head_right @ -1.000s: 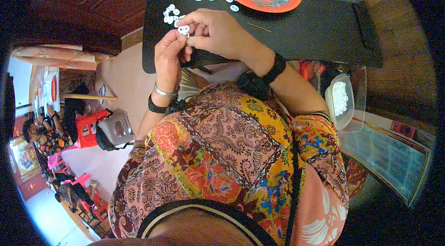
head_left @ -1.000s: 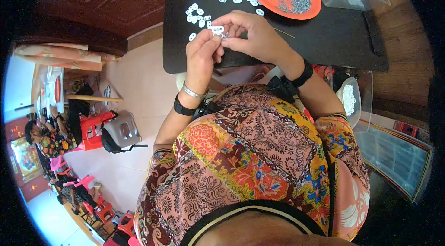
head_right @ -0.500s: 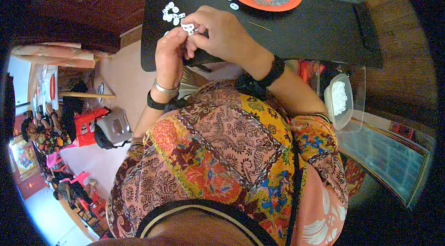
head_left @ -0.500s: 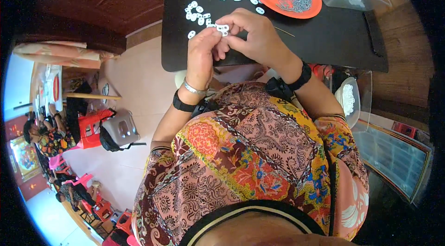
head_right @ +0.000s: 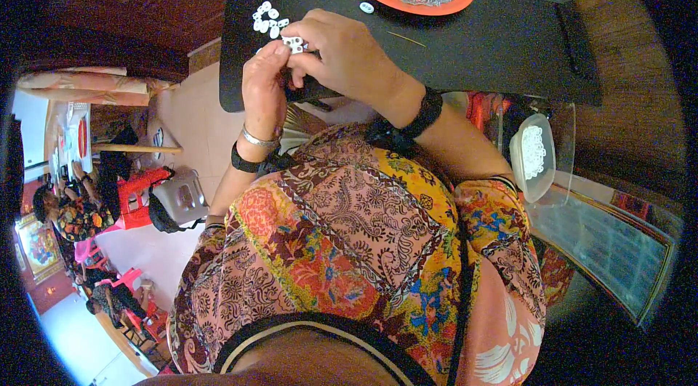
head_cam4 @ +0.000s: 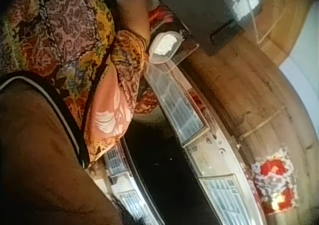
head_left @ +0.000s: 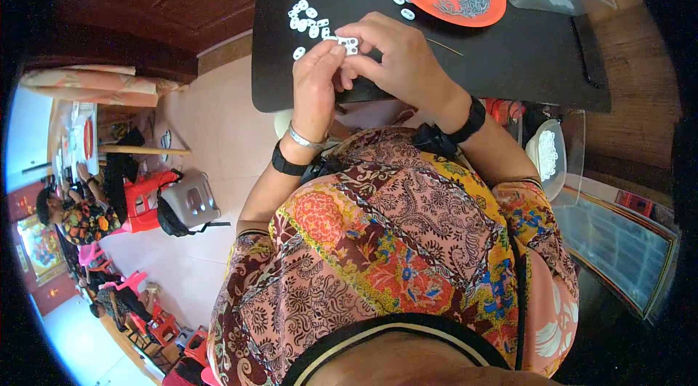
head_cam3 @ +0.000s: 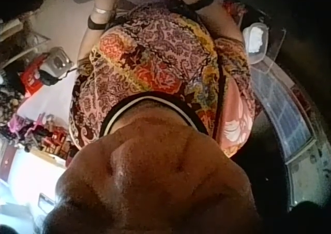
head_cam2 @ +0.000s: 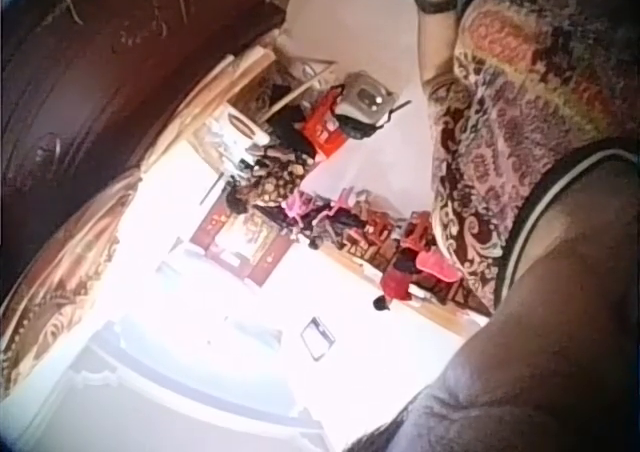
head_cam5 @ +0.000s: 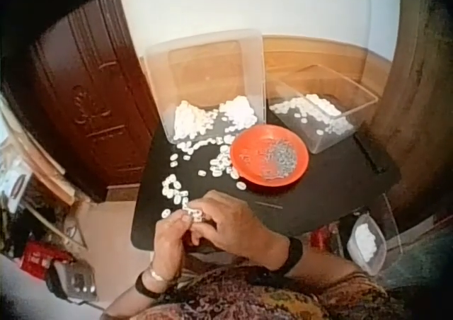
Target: Manual assembly of small white plastic components by inserting metal pins or smaller parts into them.
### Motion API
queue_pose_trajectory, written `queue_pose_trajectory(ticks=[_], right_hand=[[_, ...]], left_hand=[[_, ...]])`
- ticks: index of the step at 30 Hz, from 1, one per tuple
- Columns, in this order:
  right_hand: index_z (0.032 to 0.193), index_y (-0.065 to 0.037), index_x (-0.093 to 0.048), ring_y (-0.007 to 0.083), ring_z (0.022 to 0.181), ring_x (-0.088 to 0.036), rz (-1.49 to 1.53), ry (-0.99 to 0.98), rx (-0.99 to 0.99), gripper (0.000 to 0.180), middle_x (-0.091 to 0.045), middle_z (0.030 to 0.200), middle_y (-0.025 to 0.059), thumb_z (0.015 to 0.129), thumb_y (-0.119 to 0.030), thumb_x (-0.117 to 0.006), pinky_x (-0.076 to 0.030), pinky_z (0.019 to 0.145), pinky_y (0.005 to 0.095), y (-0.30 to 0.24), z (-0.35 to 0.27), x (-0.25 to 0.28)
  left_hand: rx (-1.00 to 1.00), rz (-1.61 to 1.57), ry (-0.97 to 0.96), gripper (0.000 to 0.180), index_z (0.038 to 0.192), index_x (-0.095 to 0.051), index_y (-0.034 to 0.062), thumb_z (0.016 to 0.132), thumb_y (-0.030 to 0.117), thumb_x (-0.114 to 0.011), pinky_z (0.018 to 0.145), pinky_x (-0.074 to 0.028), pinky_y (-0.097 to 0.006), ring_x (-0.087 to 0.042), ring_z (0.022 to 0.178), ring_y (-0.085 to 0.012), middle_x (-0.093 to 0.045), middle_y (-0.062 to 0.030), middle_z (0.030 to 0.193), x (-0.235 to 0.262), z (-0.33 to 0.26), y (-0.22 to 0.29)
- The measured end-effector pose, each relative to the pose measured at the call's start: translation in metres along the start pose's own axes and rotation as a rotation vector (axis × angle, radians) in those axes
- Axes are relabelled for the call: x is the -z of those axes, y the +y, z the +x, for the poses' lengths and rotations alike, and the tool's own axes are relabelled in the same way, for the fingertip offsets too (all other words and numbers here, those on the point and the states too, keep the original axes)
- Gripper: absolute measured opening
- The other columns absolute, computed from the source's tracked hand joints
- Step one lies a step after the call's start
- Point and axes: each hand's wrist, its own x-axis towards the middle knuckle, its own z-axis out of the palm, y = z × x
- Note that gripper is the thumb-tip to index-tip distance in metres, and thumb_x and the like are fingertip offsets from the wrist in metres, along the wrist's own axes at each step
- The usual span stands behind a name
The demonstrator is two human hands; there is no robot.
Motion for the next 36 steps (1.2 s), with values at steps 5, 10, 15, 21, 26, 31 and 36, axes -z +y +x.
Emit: queue_pose_trajectory(ticks=[5, 10, 15, 21, 26, 31, 36], right_hand=[[0.098, -0.004, -0.062, 0.0186, 0.065, -0.059, 0.013, 0.005, 0.095, 0.026, -0.057, 0.079, 0.0072, 0.074, -0.01, -0.069, -0.046, 0.057, 0.0286, -0.003, -0.001, 0.003], [0.098, -0.004, -0.062, 0.0191, 0.065, -0.059, -0.021, -0.006, 0.112, 0.024, -0.058, 0.08, 0.0077, 0.075, -0.01, -0.068, -0.046, 0.057, 0.0286, -0.007, -0.002, 0.005], [0.097, -0.004, -0.062, 0.0213, 0.067, -0.06, -0.026, -0.039, 0.093, 0.024, -0.059, 0.08, 0.0082, 0.074, -0.009, -0.068, -0.047, 0.058, 0.0298, -0.011, -0.001, 0.006], [0.094, -0.004, -0.062, 0.0265, 0.069, -0.06, -0.055, -0.037, 0.164, 0.02, -0.059, 0.078, 0.0101, 0.076, -0.011, -0.066, -0.048, 0.06, 0.0328, -0.007, 0.001, 0.006], [0.086, -0.007, -0.062, 0.0271, 0.068, -0.06, -0.149, -0.106, 0.192, 0.012, -0.059, 0.073, 0.0079, 0.076, -0.012, -0.064, -0.048, 0.059, 0.0345, -0.005, -0.001, -0.001], [0.08, -0.007, -0.06, 0.0264, 0.067, -0.06, -0.102, -0.144, 0.153, 0.008, -0.06, 0.072, 0.0078, 0.074, -0.011, -0.064, -0.049, 0.058, 0.0346, -0.009, 0.001, -0.003], [0.085, -0.005, -0.061, 0.0256, 0.069, -0.062, -0.135, -0.202, 0.163, 0.013, -0.061, 0.074, 0.0081, 0.074, -0.012, -0.064, -0.05, 0.06, 0.0339, -0.017, 0.01, 0.006]], left_hand=[[0.002, -0.062, 0.054, 0.026, 0.078, -0.058, 0.0014, 0.092, 0.018, -0.045, 0.049, -0.032, -0.02, -0.045, 0.053, -0.0055, -0.053, -0.0003, 0.061, 0.001, -0.001, 0.001], [-0.016, -0.043, -0.008, 0.025, 0.082, -0.059, 0.0006, 0.093, 0.018, -0.045, 0.051, -0.035, -0.019, -0.046, 0.055, -0.0056, -0.054, -0.0006, 0.063, 0.002, -0.004, 0.002], [-0.016, -0.077, -0.012, 0.024, 0.084, -0.059, 0.0002, 0.093, 0.017, -0.045, 0.051, -0.035, -0.019, -0.046, 0.055, -0.0055, -0.054, -0.0003, 0.063, 0.001, -0.005, 0.0], [-0.019, -0.089, 0.01, 0.023, 0.087, -0.06, -0.0009, 0.092, 0.017, -0.045, 0.05, -0.033, -0.019, -0.044, 0.054, -0.0056, -0.052, 0.0004, 0.062, -0.001, -0.005, -0.007], [-0.024, -0.006, 0.084, 0.023, 0.081, -0.06, 0.0, 0.091, 0.015, -0.046, 0.046, -0.029, -0.02, -0.042, 0.051, -0.0057, -0.048, 0.0007, 0.059, 0.001, -0.008, -0.011], [-0.018, -0.106, 0.092, 0.023, 0.08, -0.059, 0.001, 0.092, 0.016, -0.045, 0.046, -0.029, -0.02, -0.041, 0.05, -0.0056, -0.048, 0.0012, 0.058, 0.003, -0.009, -0.015], [-0.025, -0.102, 0.077, 0.024, 0.082, -0.06, 0.0012, 0.092, 0.018, -0.045, 0.048, -0.03, -0.02, -0.04, 0.051, -0.0055, -0.049, 0.0015, 0.06, 0.003, -0.009, -0.01]])
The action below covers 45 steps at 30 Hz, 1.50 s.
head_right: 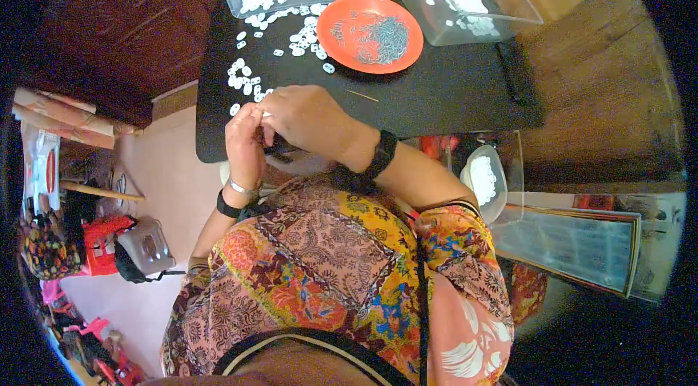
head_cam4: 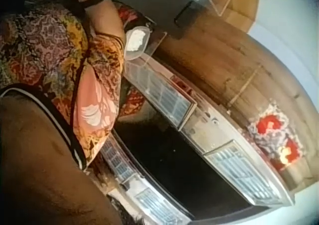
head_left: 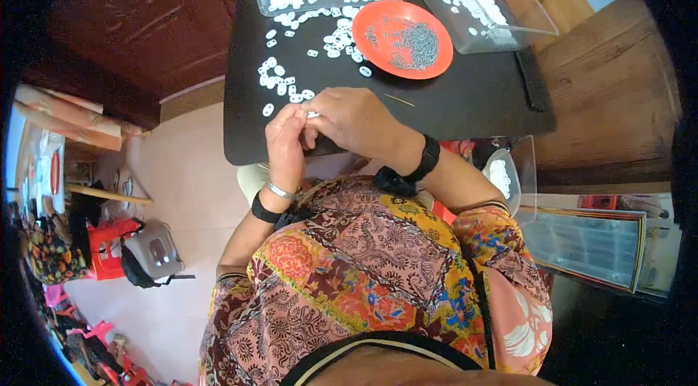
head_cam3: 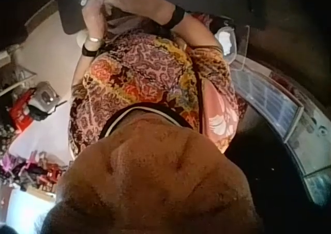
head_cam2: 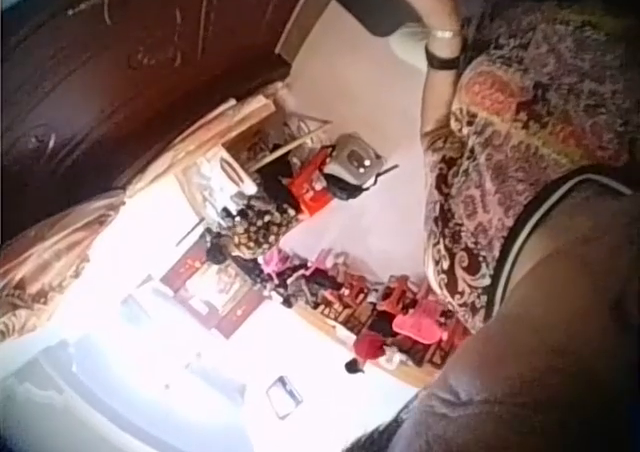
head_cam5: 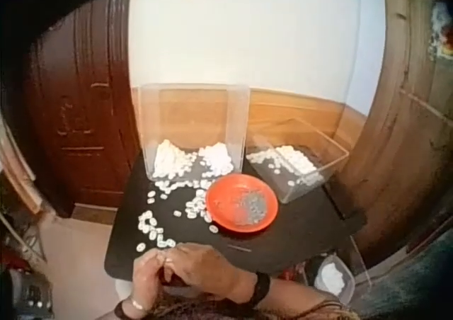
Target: Manual assembly of small white plastic components by inserting metal pins or smaller parts into them.
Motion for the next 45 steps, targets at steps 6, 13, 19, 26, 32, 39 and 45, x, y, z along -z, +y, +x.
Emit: queue_pose_trajectory(ticks=[6, 13, 19, 26, 32, 39, 45], right_hand=[[0.096, -0.007, -0.066, 0.0233, 0.079, -0.065, -0.407, 0.212, -0.144, 0.018, -0.067, 0.088, 0.0084, 0.08, -0.016, -0.065, -0.051, 0.069, 0.0316, 0.04, 0.026, 0.094], [0.095, -0.002, -0.066, 0.0301, 0.079, -0.063, -0.949, 0.566, -0.121, 0.017, -0.065, 0.083, 0.0159, 0.079, -0.007, -0.063, -0.049, 0.07, 0.0368, 0.088, 0.049, 0.197], [0.096, -0.007, -0.067, 0.027, 0.084, -0.062, -0.475, 0.03, -0.198, 0.019, -0.065, 0.096, 0.0128, 0.08, -0.017, -0.064, -0.05, 0.072, 0.0339, 0.094, 0.042, 0.116], [0.092, -0.006, -0.068, 0.0322, 0.082, -0.061, -0.367, -0.343, -0.196, 0.019, -0.065, 0.089, 0.0144, 0.079, -0.019, -0.061, -0.049, 0.075, 0.04, 0.091, 0.07, 0.03], [0.086, -0.006, -0.068, 0.0327, 0.081, -0.062, -0.56, -0.493, -0.185, 0.016, -0.065, 0.08, 0.0168, 0.078, -0.018, -0.061, -0.049, 0.072, 0.0436, 0.101, 0.08, -0.009], [0.083, -0.008, -0.067, 0.0336, 0.081, -0.062, -0.703, -0.477, -0.142, 0.014, -0.065, 0.079, 0.0154, 0.08, -0.018, -0.059, -0.048, 0.07, 0.0441, 0.114, 0.077, -0.016], [0.085, -0.005, -0.066, 0.0234, 0.075, -0.062, -0.004, -0.305, -0.176, 0.014, -0.064, 0.08, 0.0091, 0.083, -0.018, -0.06, -0.049, 0.067, 0.0348, 0.054, 0.063, 0.009]], left_hand=[[-0.036, -0.024, 0.029, 0.023, 0.083, -0.06, 0.0034, 0.092, 0.018, -0.045, 0.048, -0.029, -0.019, -0.041, 0.051, -0.005, -0.049, 0.0017, 0.06, 0.023, 0.004, 0.002], [0.009, -0.092, 0.03, 0.022, 0.082, -0.06, 0.0035, 0.092, 0.017, -0.045, 0.046, -0.029, -0.019, -0.041, 0.05, -0.0045, -0.05, 0.0021, 0.06, 0.037, 0.007, 0.002], [0.026, -0.078, 0.036, 0.022, 0.081, -0.059, 0.0031, 0.091, 0.016, -0.044, 0.046, -0.029, -0.019, -0.04, 0.05, -0.0048, -0.05, 0.0018, 0.06, 0.04, 0.008, 0.002], [0.035, -0.075, 0.035, 0.022, 0.081, -0.059, 0.0031, 0.091, 0.015, -0.044, 0.047, -0.03, -0.019, -0.041, 0.05, -0.0046, -0.05, 0.0019, 0.06, 0.04, 0.007, 0.003], [0.033, -0.101, 0.04, 0.022, 0.081, -0.059, 0.0031, 0.091, 0.015, -0.045, 0.047, -0.031, -0.018, -0.042, 0.051, -0.0042, -0.052, 0.0016, 0.061, 0.042, 0.007, 0.0], [0.025, -0.055, 0.019, 0.022, 0.082, -0.061, 0.0032, 0.091, 0.016, -0.046, 0.047, -0.031, -0.018, -0.043, 0.05, -0.0038, -0.053, 0.0015, 0.061, 0.041, 0.008, 0.0], [0.053, -0.044, 0.006, 0.025, 0.084, -0.061, 0.003, 0.092, 0.02, -0.045, 0.046, -0.031, -0.018, -0.043, 0.05, -0.0037, -0.054, 0.0011, 0.062, 0.04, 0.007, 0.003]])
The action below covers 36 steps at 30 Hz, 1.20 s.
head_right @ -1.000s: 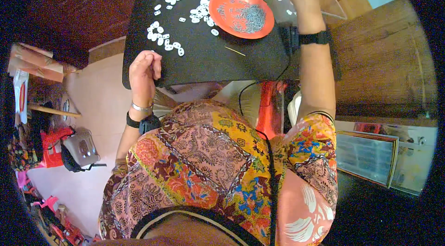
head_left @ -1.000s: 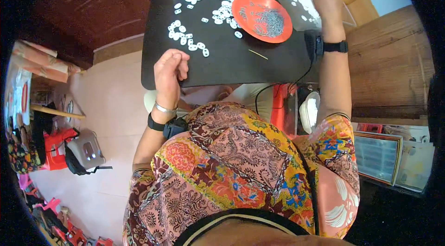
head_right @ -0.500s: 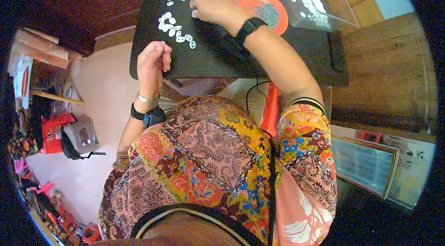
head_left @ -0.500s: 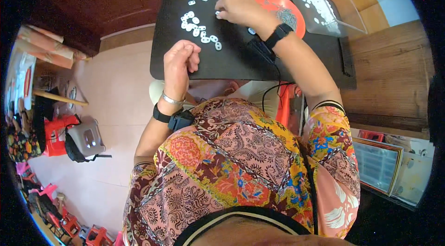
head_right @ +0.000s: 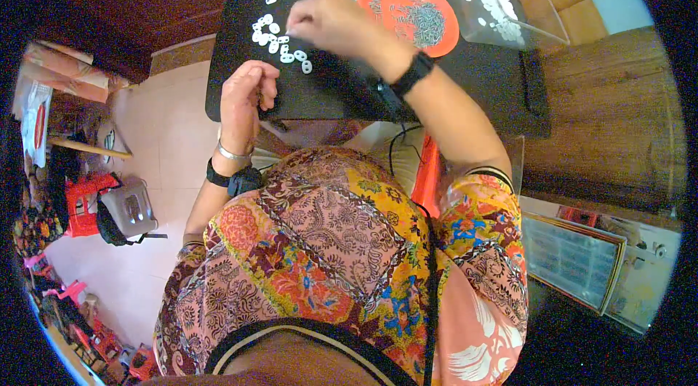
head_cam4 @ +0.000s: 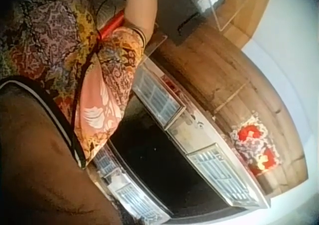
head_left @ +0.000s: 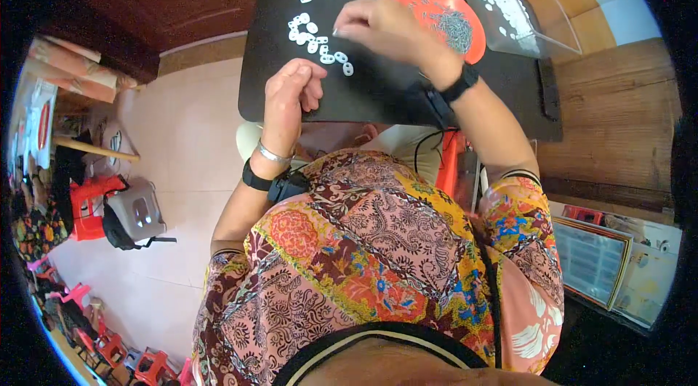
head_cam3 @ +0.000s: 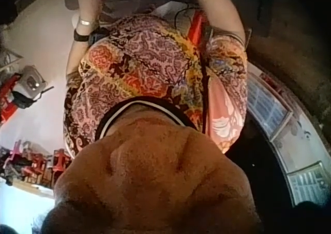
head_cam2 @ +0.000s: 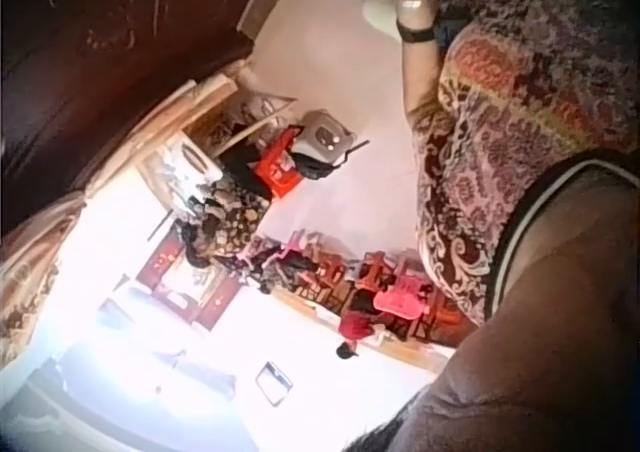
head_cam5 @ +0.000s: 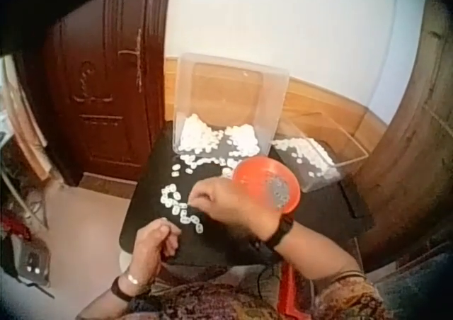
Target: Manual assembly of small white plastic components by inserting metal pins or smaller parts into them.
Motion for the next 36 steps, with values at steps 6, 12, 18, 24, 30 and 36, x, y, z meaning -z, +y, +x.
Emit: queue_pose_trajectory(ticks=[6, 12, 18, 24, 30, 36], right_hand=[[0.085, -0.006, -0.065, 0.0235, 0.079, -0.059, 0.124, 0.163, 0.296, 0.007, -0.062, 0.081, 0.0062, 0.079, -0.01, -0.066, -0.047, 0.069, 0.0321, -0.03, -0.037, -0.012], [0.094, -0.011, -0.069, 0.0232, 0.082, -0.059, 0.229, 0.26, 0.217, 0.019, -0.063, 0.085, 0.0056, 0.075, -0.012, -0.07, -0.048, 0.073, 0.0319, -0.025, -0.053, -0.023], [0.093, -0.008, -0.068, 0.0244, 0.083, -0.06, 0.191, 0.338, 0.144, 0.021, -0.063, 0.086, 0.0064, 0.073, -0.016, -0.07, -0.048, 0.073, 0.0325, -0.028, -0.06, -0.027], [0.089, -0.008, -0.066, 0.0239, 0.082, -0.059, 0.13, 0.295, 0.225, 0.016, -0.062, 0.084, 0.0061, 0.075, -0.016, -0.068, -0.048, 0.072, 0.033, -0.019, -0.066, -0.023], [0.088, -0.01, -0.067, 0.0234, 0.081, -0.059, -0.031, 0.24, 0.239, 0.014, -0.062, 0.084, 0.0052, 0.077, -0.019, -0.066, -0.048, 0.071, 0.0341, -0.012, -0.065, 0.002], [0.087, -0.006, -0.068, 0.0282, 0.076, -0.063, -0.287, 0.117, -0.329, 0.017, -0.067, 0.08, 0.0107, 0.076, -0.019, -0.065, -0.05, 0.069, 0.0364, 0.09, -0.043, 0.083]], left_hand=[[0.01, 0.044, -0.221, 0.03, 0.087, -0.061, 0.0014, 0.094, 0.025, -0.043, 0.048, -0.033, -0.02, -0.044, 0.051, -0.0064, -0.055, -0.0015, 0.063, -0.01, -0.002, 0.009], [0.116, -0.168, -0.264, 0.022, 0.094, -0.057, 0.0005, 0.092, 0.019, -0.046, 0.05, -0.035, -0.02, -0.045, 0.052, -0.0082, -0.052, -0.0014, 0.063, -0.015, 0.003, -0.001], [0.113, -0.286, -0.22, 0.016, 0.088, -0.052, 0.0021, 0.088, 0.017, -0.05, 0.05, -0.037, -0.021, -0.046, 0.051, -0.0096, -0.05, -0.0022, 0.062, -0.02, 0.003, -0.004], [0.172, -0.164, -0.236, 0.014, 0.085, -0.052, 0.0037, 0.089, 0.017, -0.049, 0.05, -0.037, -0.021, -0.046, 0.052, -0.0094, -0.053, -0.0035, 0.064, -0.027, 0.001, 0.001], [0.145, -0.055, -0.215, 0.015, 0.084, -0.053, 0.0049, 0.091, 0.017, -0.049, 0.049, -0.035, -0.02, -0.044, 0.052, -0.0073, -0.053, -0.0018, 0.064, -0.024, 0.004, -0.004], [0.083, -0.036, -0.147, 0.014, 0.085, -0.053, 0.006, 0.093, 0.016, -0.046, 0.049, -0.034, -0.019, -0.043, 0.052, -0.0063, -0.053, -0.0014, 0.066, -0.023, 0.006, -0.01]])
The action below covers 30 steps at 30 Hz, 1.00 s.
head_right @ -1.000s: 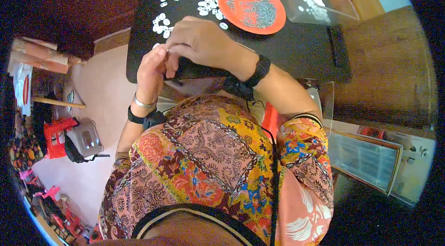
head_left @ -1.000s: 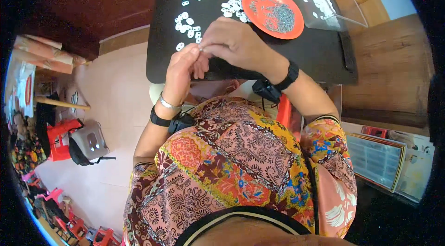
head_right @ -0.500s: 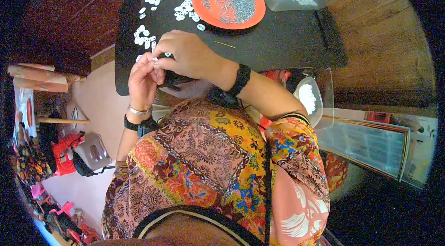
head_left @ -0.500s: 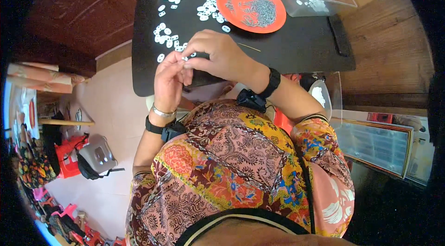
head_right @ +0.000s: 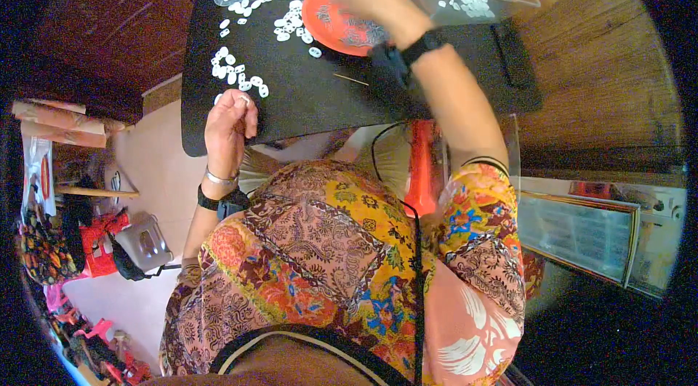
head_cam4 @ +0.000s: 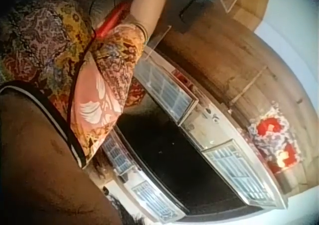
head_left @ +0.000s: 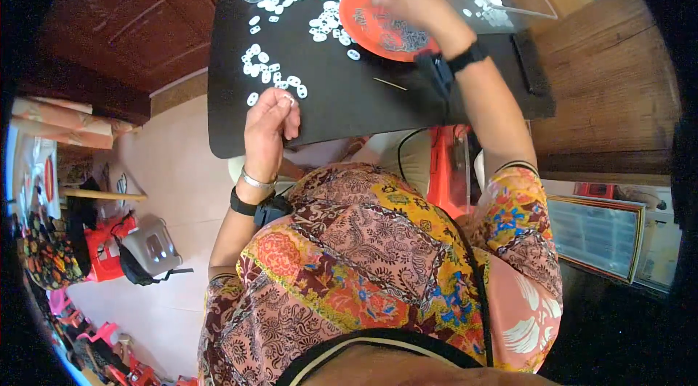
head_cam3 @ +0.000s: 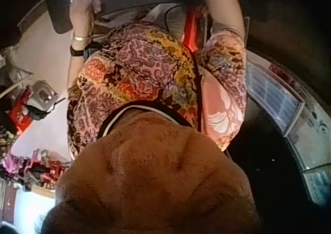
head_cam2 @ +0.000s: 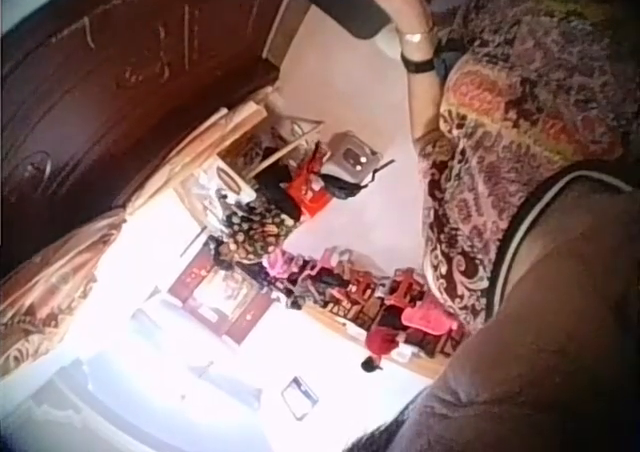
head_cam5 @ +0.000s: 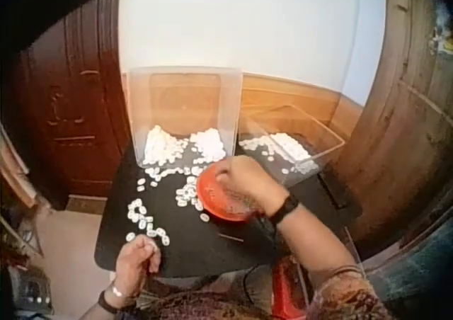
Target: Manual assembly of small white plastic components by inserting metal pins or smaller parts into them.
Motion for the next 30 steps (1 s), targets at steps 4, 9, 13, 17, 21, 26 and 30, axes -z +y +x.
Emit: queue_pose_trajectory(ticks=[4, 9, 13, 17, 21, 26, 30], right_hand=[[0.09, -0.007, -0.068, 0.0275, 0.077, -0.064, -0.209, -0.146, -0.1, 0.018, -0.067, 0.082, 0.0126, 0.077, -0.017, -0.064, -0.049, 0.069, 0.0367, 0.057, 0.018, -0.008], [0.089, -0.009, -0.067, 0.0262, 0.079, -0.063, -0.208, -0.226, 0.059, 0.015, -0.065, 0.083, 0.011, 0.075, -0.014, -0.065, -0.049, 0.069, 0.036, 0.033, -0.006, -0.026], [0.081, -0.008, -0.064, 0.0259, 0.077, -0.06, -0.17, -0.308, 0.095, 0.01, -0.062, 0.081, 0.0097, 0.07, -0.008, -0.065, -0.048, 0.067, 0.0357, 0.03, -0.018, -0.022], [0.078, -0.008, -0.064, 0.0303, 0.072, -0.06, -0.178, -0.14, 0.131, 0.009, -0.061, 0.074, 0.0122, 0.069, -0.008, -0.062, -0.046, 0.064, 0.0402, 0.058, -0.014, -0.014], [0.075, -0.008, -0.064, 0.0331, 0.066, -0.06, -0.202, -0.045, 0.162, 0.008, -0.061, 0.068, 0.0143, 0.07, -0.012, -0.06, -0.045, 0.06, 0.0437, 0.055, -0.002, -0.011], [0.073, -0.006, -0.063, 0.0333, 0.065, -0.059, -0.148, -0.2, 0.137, 0.011, -0.061, 0.07, 0.0158, 0.073, -0.015, -0.057, -0.046, 0.06, 0.0426, 0.032, 0.007, -0.018], [0.071, -0.004, -0.062, 0.0335, 0.062, -0.057, -0.09, -0.227, -0.005, 0.014, -0.06, 0.069, 0.0176, 0.074, -0.016, -0.055, -0.044, 0.059, 0.0434, 0.032, 0.01, -0.031]], left_hand=[[-0.016, -0.005, -0.016, 0.015, 0.085, -0.052, 0.0059, 0.093, 0.016, -0.046, 0.049, -0.034, -0.019, -0.043, 0.052, -0.0064, -0.053, -0.0014, 0.067, 0.002, 0.002, -0.002], [-0.015, -0.013, -0.03, 0.014, 0.085, -0.052, 0.0064, 0.093, 0.017, -0.047, 0.05, -0.035, -0.019, -0.044, 0.055, -0.0058, -0.053, -0.001, 0.068, 0.005, -0.002, -0.001], [-0.007, -0.008, -0.026, 0.014, 0.085, -0.052, 0.0066, 0.092, 0.016, -0.046, 0.051, -0.034, -0.019, -0.044, 0.055, -0.0055, -0.053, -0.0009, 0.068, 0.005, -0.001, -0.001], [-0.004, 0.003, -0.022, 0.013, 0.084, -0.052, 0.0065, 0.092, 0.015, -0.045, 0.051, -0.034, -0.019, -0.044, 0.055, -0.0056, -0.053, -0.001, 0.068, 0.002, -0.001, 0.001], [-0.001, -0.004, -0.012, 0.013, 0.083, -0.052, 0.0063, 0.091, 0.014, -0.045, 0.051, -0.035, -0.019, -0.044, 0.055, -0.0059, -0.053, -0.0012, 0.067, 0.001, -0.001, 0.001], [-0.006, 0.0, -0.011, 0.013, 0.083, -0.052, 0.0061, 0.09, 0.013, -0.044, 0.051, -0.035, -0.019, -0.044, 0.055, -0.006, -0.053, -0.0013, 0.068, 0.003, -0.002, 0.001], [0.0, 0.014, -0.017, 0.013, 0.083, -0.052, 0.0061, 0.09, 0.013, -0.044, 0.052, -0.035, -0.019, -0.045, 0.055, -0.0061, -0.054, -0.0013, 0.068, 0.002, -0.002, 0.003]])
